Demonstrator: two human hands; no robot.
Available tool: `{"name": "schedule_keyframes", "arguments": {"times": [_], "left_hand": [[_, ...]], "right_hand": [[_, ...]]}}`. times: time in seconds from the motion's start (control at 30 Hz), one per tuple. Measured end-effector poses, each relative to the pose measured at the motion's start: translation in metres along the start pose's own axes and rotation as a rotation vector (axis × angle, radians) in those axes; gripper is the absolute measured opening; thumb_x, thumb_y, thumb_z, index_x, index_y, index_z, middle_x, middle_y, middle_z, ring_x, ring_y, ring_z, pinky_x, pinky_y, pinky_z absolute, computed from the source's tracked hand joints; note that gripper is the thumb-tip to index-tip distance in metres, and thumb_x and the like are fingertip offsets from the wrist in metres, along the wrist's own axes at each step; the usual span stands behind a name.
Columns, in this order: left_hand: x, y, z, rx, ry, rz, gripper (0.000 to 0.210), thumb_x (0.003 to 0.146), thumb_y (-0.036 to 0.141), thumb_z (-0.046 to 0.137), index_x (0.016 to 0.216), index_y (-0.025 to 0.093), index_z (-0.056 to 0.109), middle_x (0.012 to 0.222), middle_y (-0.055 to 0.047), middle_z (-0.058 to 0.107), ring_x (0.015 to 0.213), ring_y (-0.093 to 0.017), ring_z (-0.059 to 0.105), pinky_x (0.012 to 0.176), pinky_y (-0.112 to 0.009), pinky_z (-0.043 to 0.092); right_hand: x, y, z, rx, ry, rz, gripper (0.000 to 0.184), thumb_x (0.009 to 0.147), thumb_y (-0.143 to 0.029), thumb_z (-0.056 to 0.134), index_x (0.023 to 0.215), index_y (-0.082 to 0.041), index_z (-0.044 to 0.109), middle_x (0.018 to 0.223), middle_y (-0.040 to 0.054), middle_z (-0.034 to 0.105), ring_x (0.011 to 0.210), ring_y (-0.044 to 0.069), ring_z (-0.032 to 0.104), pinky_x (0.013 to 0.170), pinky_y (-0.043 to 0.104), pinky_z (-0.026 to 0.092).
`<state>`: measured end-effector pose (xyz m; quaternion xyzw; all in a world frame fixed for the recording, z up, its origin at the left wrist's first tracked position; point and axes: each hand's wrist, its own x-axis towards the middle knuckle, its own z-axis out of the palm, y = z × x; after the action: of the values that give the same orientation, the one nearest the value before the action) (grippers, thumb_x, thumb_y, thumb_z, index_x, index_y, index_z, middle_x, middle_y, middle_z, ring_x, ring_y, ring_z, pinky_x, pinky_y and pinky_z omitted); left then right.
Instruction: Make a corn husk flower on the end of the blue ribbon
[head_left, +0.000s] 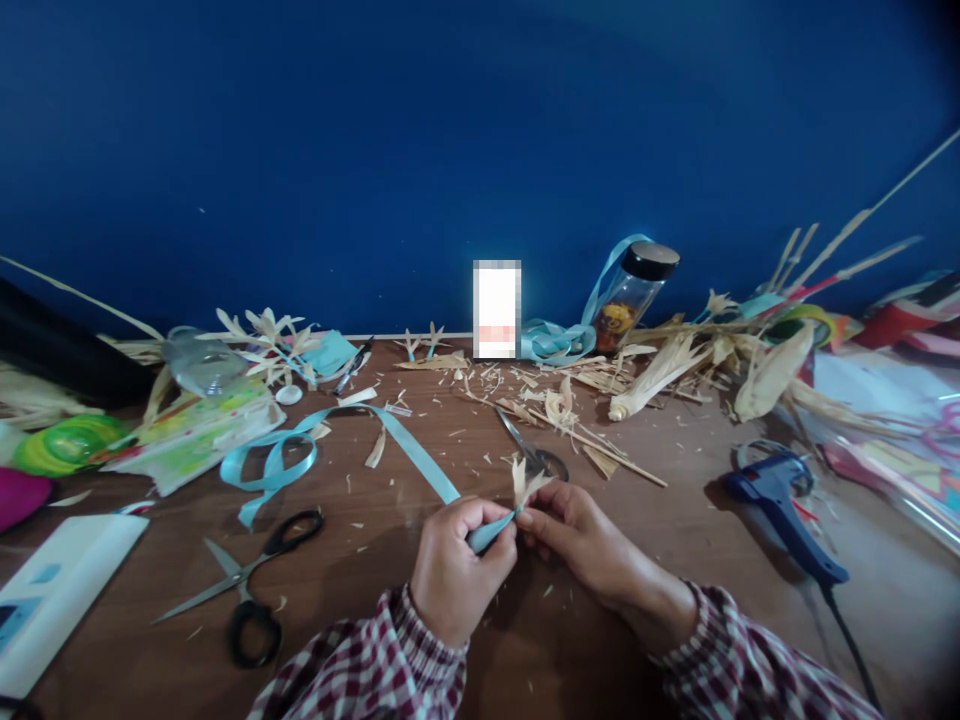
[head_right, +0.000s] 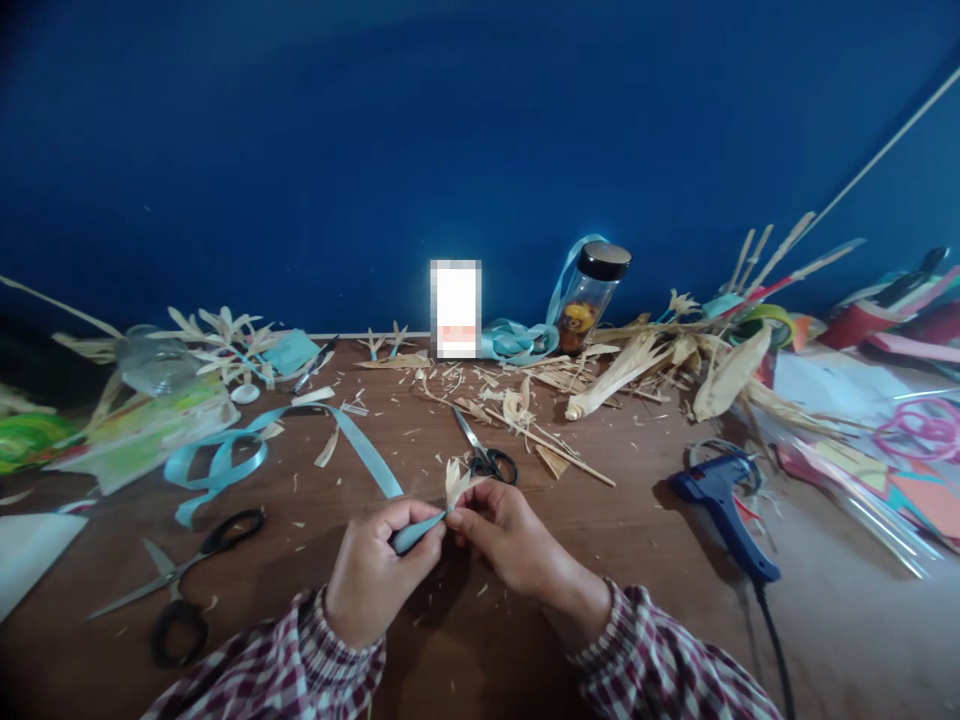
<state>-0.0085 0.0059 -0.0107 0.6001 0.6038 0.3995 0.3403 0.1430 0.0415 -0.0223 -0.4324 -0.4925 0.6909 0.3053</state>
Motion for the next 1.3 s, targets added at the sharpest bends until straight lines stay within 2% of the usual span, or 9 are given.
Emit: {"name": "schedule_keyframes", "arguments": {"times": [0.17, 0.3, 0.43, 0.7, 0.83, 1.0, 1.07, 1.17, 1.3], "left_hand": [[0.003, -0.001, 0.000, -0.068, -0.028, -0.053, 0.010, 0.070, 0.020, 0.059, 0.062, 0.015, 0.065, 0.057, -0.001, 0.064, 0.053, -0.012, 0.055, 0.053, -0.020, 0.042], [0.006, 0.001, 0.000, -0.152, -0.070, -0.186, 0.012, 0.066, 0.023, 0.061, 0.060, 0.013, 0.064, 0.052, -0.001, 0.060, 0.048, -0.010, 0.049, 0.047, -0.020, 0.039], [0.008, 0.001, -0.002, -0.279, -0.090, -0.287, 0.013, 0.061, 0.025, 0.064, 0.059, 0.012, 0.063, 0.051, 0.001, 0.057, 0.048, -0.008, 0.045, 0.047, -0.019, 0.037], [0.010, -0.018, 0.002, -0.578, -0.233, -0.519, 0.035, 0.057, 0.045, 0.070, 0.066, 0.013, 0.058, 0.038, 0.011, 0.036, 0.032, -0.002, 0.022, 0.033, -0.017, 0.017], [0.009, -0.015, 0.003, -0.444, -0.187, -0.435, 0.028, 0.059, 0.039, 0.069, 0.063, 0.013, 0.060, 0.043, 0.007, 0.045, 0.036, -0.004, 0.032, 0.038, -0.018, 0.026], [0.004, -0.005, 0.005, -0.105, -0.026, -0.246, 0.013, 0.066, 0.026, 0.063, 0.061, 0.014, 0.064, 0.053, 0.000, 0.060, 0.050, -0.011, 0.050, 0.049, -0.021, 0.037], [0.003, -0.004, 0.004, -0.048, -0.028, -0.186, 0.012, 0.069, 0.026, 0.061, 0.065, 0.015, 0.065, 0.056, 0.000, 0.063, 0.053, -0.013, 0.054, 0.052, -0.021, 0.039], [0.005, -0.004, 0.001, -0.090, -0.093, -0.118, 0.016, 0.077, 0.029, 0.058, 0.076, 0.016, 0.067, 0.068, -0.002, 0.068, 0.063, -0.015, 0.059, 0.060, -0.023, 0.044], [0.012, -0.009, -0.007, -0.088, -0.105, -0.041, 0.020, 0.081, 0.031, 0.056, 0.074, 0.017, 0.068, 0.072, -0.003, 0.069, 0.069, -0.017, 0.061, 0.066, -0.024, 0.045]], "right_hand": [[0.000, -0.002, -0.003, 0.063, 0.005, 0.054, 0.031, 0.069, -0.041, 0.072, 0.075, -0.014, 0.057, 0.055, -0.0052, 0.053, 0.045, 0.004, 0.041, 0.043, 0.017, 0.029], [0.000, -0.005, -0.004, 0.152, -0.044, 0.101, 0.033, 0.064, -0.040, 0.076, 0.072, -0.014, 0.058, 0.056, -0.0045, 0.055, 0.046, 0.005, 0.043, 0.044, 0.017, 0.031], [0.000, -0.005, -0.003, 0.214, -0.025, 0.107, 0.033, 0.062, -0.039, 0.078, 0.072, -0.014, 0.058, 0.055, -0.0046, 0.056, 0.046, 0.005, 0.045, 0.044, 0.016, 0.032], [0.000, -0.005, -0.004, 0.249, -0.086, 0.136, 0.031, 0.072, -0.041, 0.071, 0.084, -0.014, 0.062, 0.057, -0.0030, 0.058, 0.047, 0.005, 0.048, 0.047, 0.017, 0.036], [0.000, -0.005, -0.001, 0.112, 0.004, 0.058, 0.028, 0.067, -0.038, 0.074, 0.076, -0.015, 0.062, 0.058, -0.0034, 0.056, 0.050, 0.007, 0.047, 0.048, 0.019, 0.036], [0.000, -0.002, 0.003, -0.278, 0.125, -0.148, 0.019, 0.078, -0.033, 0.063, 0.072, -0.015, 0.059, 0.063, -0.0006, 0.057, 0.059, 0.011, 0.049, 0.056, 0.023, 0.038], [0.000, -0.002, 0.003, -0.352, 0.141, -0.174, 0.018, 0.081, -0.030, 0.058, 0.071, -0.016, 0.057, 0.063, -0.0003, 0.056, 0.060, 0.012, 0.048, 0.056, 0.024, 0.038], [0.001, -0.003, 0.002, -0.385, 0.148, -0.216, 0.022, 0.084, -0.031, 0.053, 0.068, -0.017, 0.054, 0.062, -0.0005, 0.054, 0.060, 0.012, 0.047, 0.056, 0.024, 0.037], [0.002, -0.004, 0.000, -0.378, 0.090, -0.224, 0.027, 0.087, -0.037, 0.050, 0.068, -0.018, 0.050, 0.059, -0.0012, 0.053, 0.056, 0.012, 0.047, 0.055, 0.024, 0.037]]}}
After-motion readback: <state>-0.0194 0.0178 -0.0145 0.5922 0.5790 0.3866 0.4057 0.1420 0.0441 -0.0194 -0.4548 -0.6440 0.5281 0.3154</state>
